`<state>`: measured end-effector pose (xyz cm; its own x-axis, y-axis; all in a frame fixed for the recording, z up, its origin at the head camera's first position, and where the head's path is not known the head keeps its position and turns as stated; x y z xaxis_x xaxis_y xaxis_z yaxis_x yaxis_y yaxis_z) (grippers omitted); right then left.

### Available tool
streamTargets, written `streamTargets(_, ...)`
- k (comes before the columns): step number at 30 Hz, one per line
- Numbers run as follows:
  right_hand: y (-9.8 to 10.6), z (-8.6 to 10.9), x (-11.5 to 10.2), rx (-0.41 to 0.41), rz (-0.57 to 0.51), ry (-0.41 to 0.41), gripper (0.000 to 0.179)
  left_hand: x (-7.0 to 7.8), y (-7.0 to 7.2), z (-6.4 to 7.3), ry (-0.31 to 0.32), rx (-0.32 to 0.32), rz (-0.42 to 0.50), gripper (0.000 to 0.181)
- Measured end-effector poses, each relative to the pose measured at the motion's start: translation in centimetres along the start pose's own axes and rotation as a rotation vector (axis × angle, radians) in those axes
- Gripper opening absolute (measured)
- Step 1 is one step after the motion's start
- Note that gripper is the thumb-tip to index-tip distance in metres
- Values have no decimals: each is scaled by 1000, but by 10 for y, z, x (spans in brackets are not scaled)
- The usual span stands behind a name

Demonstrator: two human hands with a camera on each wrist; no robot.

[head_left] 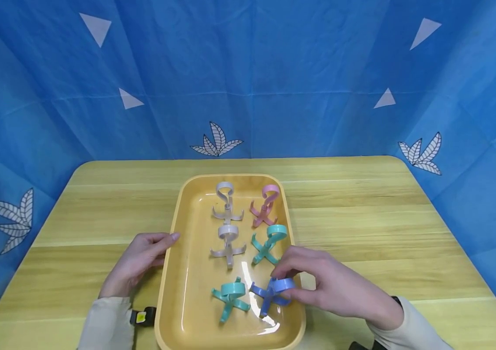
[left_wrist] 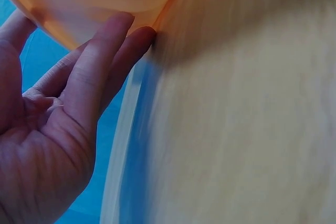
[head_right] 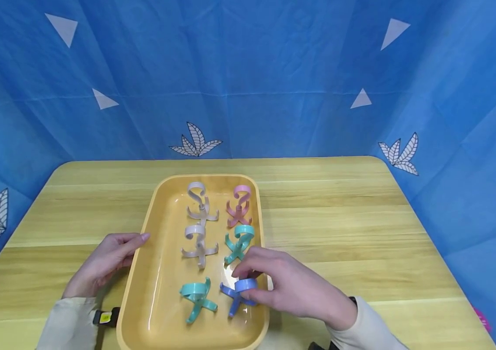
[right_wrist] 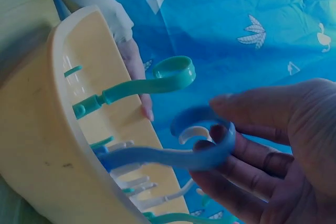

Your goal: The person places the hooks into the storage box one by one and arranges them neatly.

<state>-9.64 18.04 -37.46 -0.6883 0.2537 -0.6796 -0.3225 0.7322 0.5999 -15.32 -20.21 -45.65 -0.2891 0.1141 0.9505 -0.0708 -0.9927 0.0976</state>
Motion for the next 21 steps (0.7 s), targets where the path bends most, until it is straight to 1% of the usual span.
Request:
streamTargets(3,1,2,0,-13,-12,-2,25,0,0,0,2,-3,-3,57)
streamTargets(7,0,3,1,-14,-41,-29,24,1,0,0,7,3,-6,56)
streamTargets(10,1,2,3,17,-52,-37,23,2,1,0,1,4,-23,55)
streamTargets(14,10,-1,14,79,-56,-82,21,3,5,1,-10,-33,-62,57)
streamTargets(15,14,-2,19,96,-57,-110,20,5,6,2,-24,-45,-83,58)
streamTargets(16,19,-4,26,113,-57,-156,18,6,8,2,-35,-49,-105,59)
streamTargets(18,29,-6,42,148,-47,-272,13,10,13,3,-47,-46,-136,61)
streamTargets(19,35,-8,51,163,-34,-336,12,13,16,4,-59,-40,-159,62)
streamTargets(21,47,-10,68,170,20,-467,15,21,23,4,-83,-7,-226,64)
Point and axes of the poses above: each hand's wrist, its own z-axis away from the middle knuckle, its own y-axis out of the back of the hand, x = y × z, the point moved 1 cm from there along -z, towards the middle knuckle, and after that the axes turned 9 degrees about x, right-handed, at the moved point
